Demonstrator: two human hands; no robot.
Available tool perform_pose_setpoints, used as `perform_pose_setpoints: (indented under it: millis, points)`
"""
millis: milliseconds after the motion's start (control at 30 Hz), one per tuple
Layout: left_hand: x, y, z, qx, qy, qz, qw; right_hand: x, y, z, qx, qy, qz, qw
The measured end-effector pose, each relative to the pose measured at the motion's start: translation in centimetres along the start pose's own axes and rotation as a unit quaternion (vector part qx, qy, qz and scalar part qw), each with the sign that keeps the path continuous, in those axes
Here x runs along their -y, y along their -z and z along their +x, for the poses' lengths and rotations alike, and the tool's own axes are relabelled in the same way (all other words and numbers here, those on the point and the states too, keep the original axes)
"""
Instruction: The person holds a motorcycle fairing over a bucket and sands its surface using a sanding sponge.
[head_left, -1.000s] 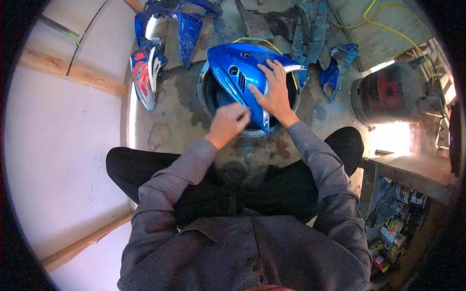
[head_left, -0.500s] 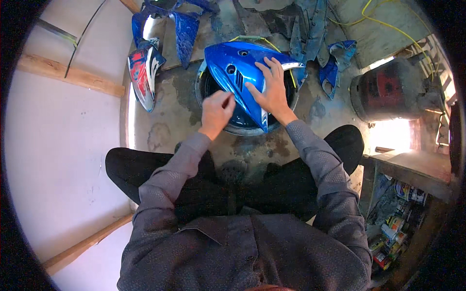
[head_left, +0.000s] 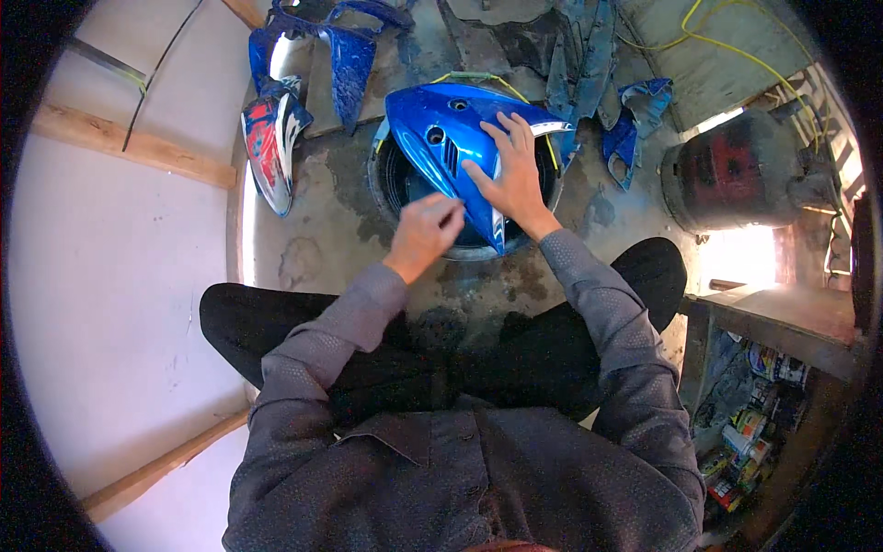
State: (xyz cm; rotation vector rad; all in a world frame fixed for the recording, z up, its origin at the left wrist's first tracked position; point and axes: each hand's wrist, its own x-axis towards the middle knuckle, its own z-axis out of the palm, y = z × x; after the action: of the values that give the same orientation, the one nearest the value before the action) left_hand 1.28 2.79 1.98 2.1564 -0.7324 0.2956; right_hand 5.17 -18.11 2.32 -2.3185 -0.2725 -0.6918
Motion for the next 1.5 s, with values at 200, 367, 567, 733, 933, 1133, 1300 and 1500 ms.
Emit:
perform_pose_setpoints:
  millis: [200, 367, 567, 733, 933, 1133, 1300, 1500]
  points:
    - [0.9, 0.6, 0.2, -0.025, 0.031, 0.021, 0.999, 0.4, 0.0, 0.1, -0.001, 0.000, 0.001, 1.000]
    - [0.4, 0.6, 0.6, 0.005, -0.017, 0.007, 1.000, 0.2, 0.3, 0.1, 0.000, -0.003, 0.002, 1.000]
    - [0.3, 0.4, 0.2, -0.009, 0.019, 0.004, 1.000, 0.4, 0.0, 0.1, 0.003, -0.009, -0.007, 1.000]
    - [0.9, 1.2, 1.1, -0.017, 0.036, -0.016, 0.999, 0.5, 0.2, 0.2, 0.006, -0.008, 0.002, 1.000]
    - [-1.4, -0.4, -0.5, 0.024, 0.017, -0.054, 0.998, -0.1, 0.1, -0.2, 0.006, -0.007, -0.004, 1.000]
    - [1.5, 1.4, 1.5, -0.041, 0.085, -0.022, 0.995, 0.5, 0.2, 0.3, 0.012, -0.014, 0.004, 1.000]
    - [-1.3, 0.0, -0.6, 0.059, 0.050, -0.076, 0.994, 0.2, 0.3, 0.1, 0.011, -0.014, 0.002, 1.000]
    - [1.1, 1.6, 1.5, 0.006, 0.060, -0.051, 0.997, 0.4, 0.2, 0.2, 0.009, -0.009, 0.003, 1.000]
